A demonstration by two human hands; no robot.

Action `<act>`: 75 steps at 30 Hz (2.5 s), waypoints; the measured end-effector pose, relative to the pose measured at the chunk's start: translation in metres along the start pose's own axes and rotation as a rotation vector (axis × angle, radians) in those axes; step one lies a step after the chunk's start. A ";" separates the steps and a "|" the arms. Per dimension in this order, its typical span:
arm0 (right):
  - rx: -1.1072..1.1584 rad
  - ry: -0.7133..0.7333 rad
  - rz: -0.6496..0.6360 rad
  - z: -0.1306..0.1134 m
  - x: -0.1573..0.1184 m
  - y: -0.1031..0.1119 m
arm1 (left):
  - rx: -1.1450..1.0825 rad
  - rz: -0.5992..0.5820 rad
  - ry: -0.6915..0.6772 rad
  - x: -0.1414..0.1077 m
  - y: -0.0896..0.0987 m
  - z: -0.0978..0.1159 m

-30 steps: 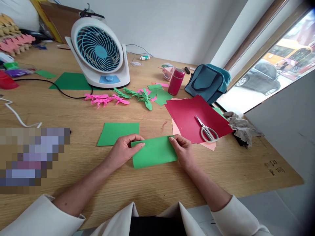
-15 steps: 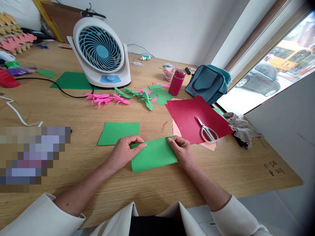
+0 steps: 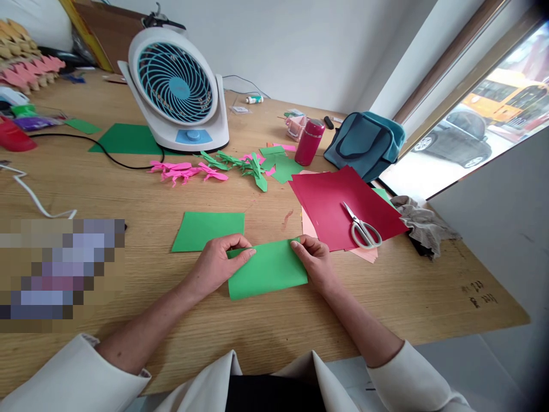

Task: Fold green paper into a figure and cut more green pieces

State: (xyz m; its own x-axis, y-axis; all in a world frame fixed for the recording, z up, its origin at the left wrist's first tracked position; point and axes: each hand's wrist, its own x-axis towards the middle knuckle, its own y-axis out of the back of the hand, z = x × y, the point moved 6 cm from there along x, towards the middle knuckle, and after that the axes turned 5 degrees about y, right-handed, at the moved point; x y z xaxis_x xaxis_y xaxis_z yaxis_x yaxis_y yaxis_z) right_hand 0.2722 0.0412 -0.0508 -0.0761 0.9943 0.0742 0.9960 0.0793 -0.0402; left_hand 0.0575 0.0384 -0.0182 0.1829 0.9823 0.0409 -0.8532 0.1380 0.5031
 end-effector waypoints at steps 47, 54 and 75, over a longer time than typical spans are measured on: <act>-0.903 0.339 -0.394 -0.022 -0.007 -0.023 | 0.548 -0.252 -0.418 -0.009 -0.040 0.020; -0.782 0.342 -0.466 -0.021 -0.007 -0.024 | 0.455 -0.415 -0.580 -0.016 -0.048 0.015; -0.928 0.373 -0.508 -0.021 -0.006 -0.029 | 0.918 -0.407 -0.337 -0.069 -0.082 0.020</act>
State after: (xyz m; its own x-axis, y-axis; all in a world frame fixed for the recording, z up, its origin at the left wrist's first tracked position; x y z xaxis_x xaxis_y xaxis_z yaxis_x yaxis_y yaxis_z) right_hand 0.2446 0.0310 -0.0293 -0.6199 0.7659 0.1706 0.5134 0.2315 0.8263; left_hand 0.1247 -0.0431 -0.0446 0.6181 0.7783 -0.1105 -0.0264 0.1610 0.9866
